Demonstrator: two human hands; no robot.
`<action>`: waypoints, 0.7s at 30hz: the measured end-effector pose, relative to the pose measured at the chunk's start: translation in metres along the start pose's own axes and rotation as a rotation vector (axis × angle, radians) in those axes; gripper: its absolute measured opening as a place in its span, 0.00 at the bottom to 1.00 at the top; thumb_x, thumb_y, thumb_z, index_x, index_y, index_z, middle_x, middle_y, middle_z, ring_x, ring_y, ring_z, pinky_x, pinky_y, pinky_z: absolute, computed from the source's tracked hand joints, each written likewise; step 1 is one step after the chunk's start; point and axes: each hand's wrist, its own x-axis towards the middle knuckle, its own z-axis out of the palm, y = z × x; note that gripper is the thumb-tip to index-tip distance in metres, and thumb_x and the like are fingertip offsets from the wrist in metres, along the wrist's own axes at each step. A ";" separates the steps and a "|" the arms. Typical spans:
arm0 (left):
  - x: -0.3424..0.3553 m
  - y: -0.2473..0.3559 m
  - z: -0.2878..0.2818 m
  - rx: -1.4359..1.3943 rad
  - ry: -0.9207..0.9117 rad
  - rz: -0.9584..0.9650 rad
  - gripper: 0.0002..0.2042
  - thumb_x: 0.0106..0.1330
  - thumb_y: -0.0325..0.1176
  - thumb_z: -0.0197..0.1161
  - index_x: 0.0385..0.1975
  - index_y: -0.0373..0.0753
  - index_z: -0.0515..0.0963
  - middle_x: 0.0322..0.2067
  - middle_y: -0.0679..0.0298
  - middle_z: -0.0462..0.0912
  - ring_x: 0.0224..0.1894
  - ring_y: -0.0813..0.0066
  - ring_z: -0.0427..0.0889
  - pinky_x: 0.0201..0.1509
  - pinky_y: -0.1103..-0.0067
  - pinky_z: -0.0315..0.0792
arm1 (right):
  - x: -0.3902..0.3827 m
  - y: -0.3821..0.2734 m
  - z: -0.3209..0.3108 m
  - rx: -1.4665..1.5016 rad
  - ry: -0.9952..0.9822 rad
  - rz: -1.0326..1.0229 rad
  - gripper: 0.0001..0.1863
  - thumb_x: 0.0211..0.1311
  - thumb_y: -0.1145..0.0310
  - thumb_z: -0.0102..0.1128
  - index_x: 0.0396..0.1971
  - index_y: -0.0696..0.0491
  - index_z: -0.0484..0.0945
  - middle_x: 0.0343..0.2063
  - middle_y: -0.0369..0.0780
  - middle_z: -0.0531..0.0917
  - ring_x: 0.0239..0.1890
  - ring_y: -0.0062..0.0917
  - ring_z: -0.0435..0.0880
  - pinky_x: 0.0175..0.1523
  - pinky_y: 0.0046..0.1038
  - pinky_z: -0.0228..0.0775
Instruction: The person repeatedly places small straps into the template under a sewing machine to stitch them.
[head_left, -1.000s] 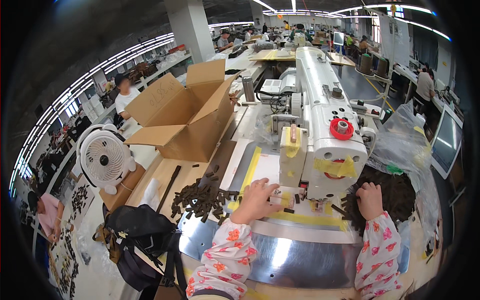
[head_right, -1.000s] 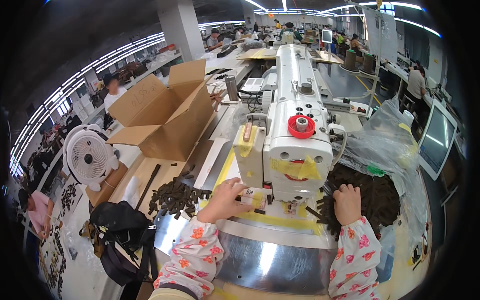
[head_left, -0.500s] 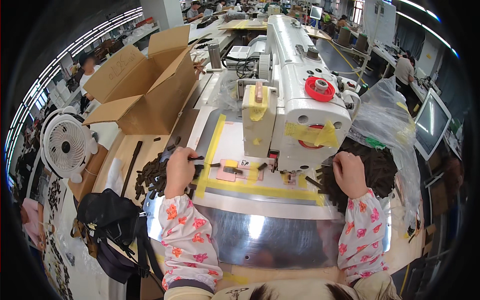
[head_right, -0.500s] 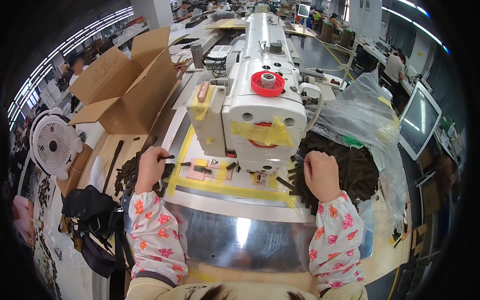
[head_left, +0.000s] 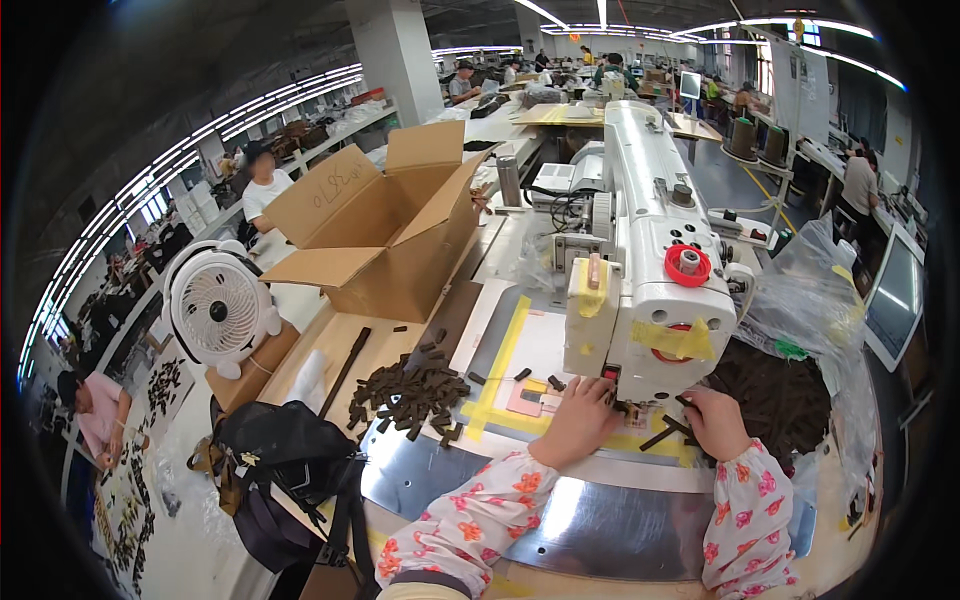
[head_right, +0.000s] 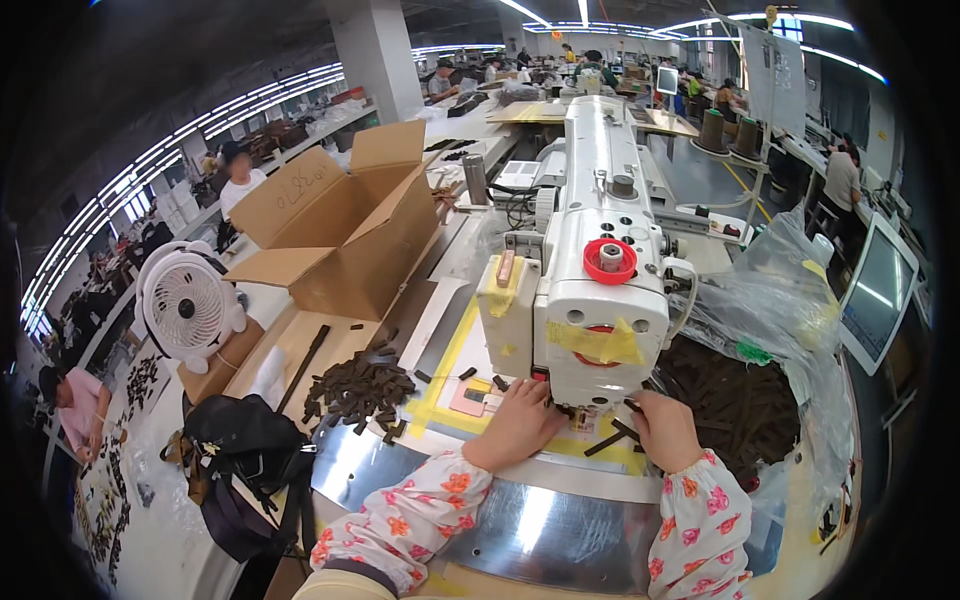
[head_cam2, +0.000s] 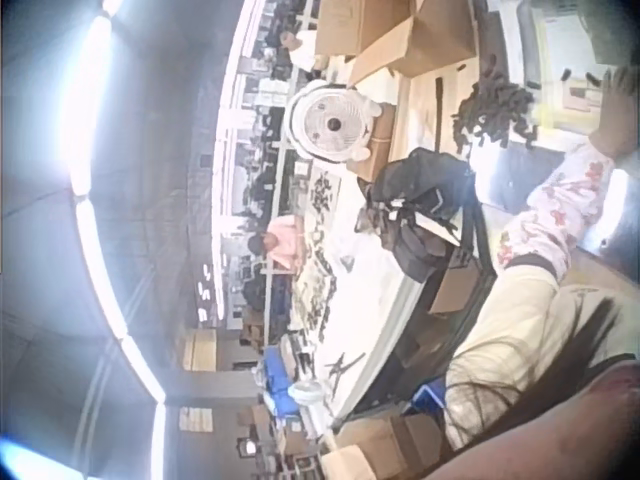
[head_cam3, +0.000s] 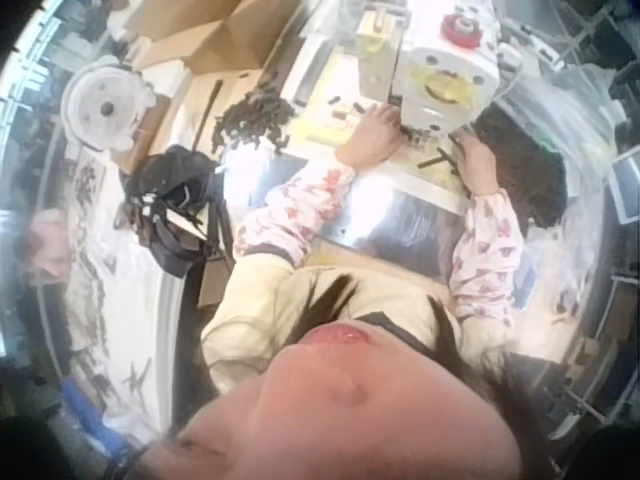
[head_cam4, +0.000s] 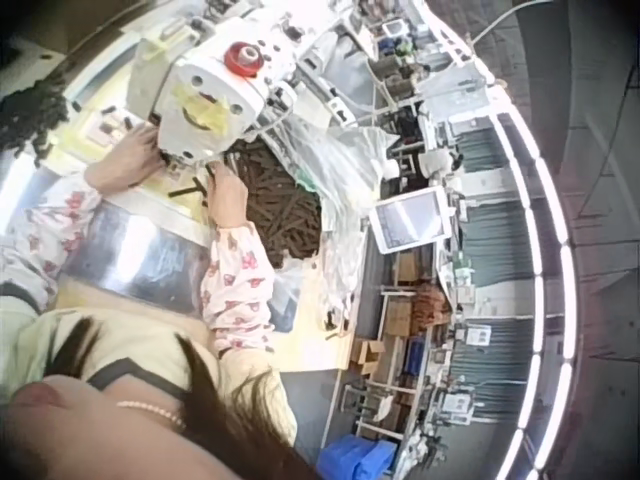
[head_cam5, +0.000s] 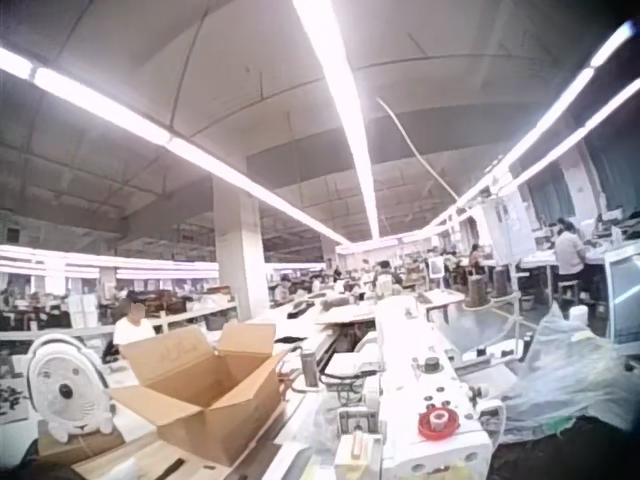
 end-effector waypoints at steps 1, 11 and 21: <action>0.004 0.004 0.008 0.002 0.000 0.005 0.15 0.55 0.39 0.60 0.36 0.33 0.80 0.47 0.51 0.73 0.53 0.57 0.67 0.58 0.64 0.58 | -0.002 -0.001 0.004 0.047 -0.021 -0.059 0.10 0.49 0.75 0.59 0.34 0.57 0.76 0.28 0.45 0.81 0.32 0.40 0.80 0.37 0.37 0.71; 0.001 0.005 0.017 -0.034 0.130 -0.126 0.12 0.56 0.37 0.61 0.36 0.37 0.80 0.44 0.52 0.75 0.50 0.54 0.70 0.54 0.66 0.63 | 0.000 0.008 -0.001 -0.135 -0.312 0.066 0.04 0.46 0.71 0.58 0.22 0.55 0.78 0.20 0.44 0.80 0.26 0.39 0.80 0.32 0.37 0.71; -0.007 0.006 0.024 0.049 0.100 -0.088 0.11 0.54 0.31 0.54 0.34 0.38 0.80 0.42 0.56 0.74 0.47 0.63 0.71 0.49 0.69 0.64 | 0.004 -0.017 0.028 0.305 -0.189 0.073 0.10 0.39 0.71 0.68 0.17 0.59 0.75 0.16 0.43 0.78 0.18 0.32 0.78 0.26 0.28 0.68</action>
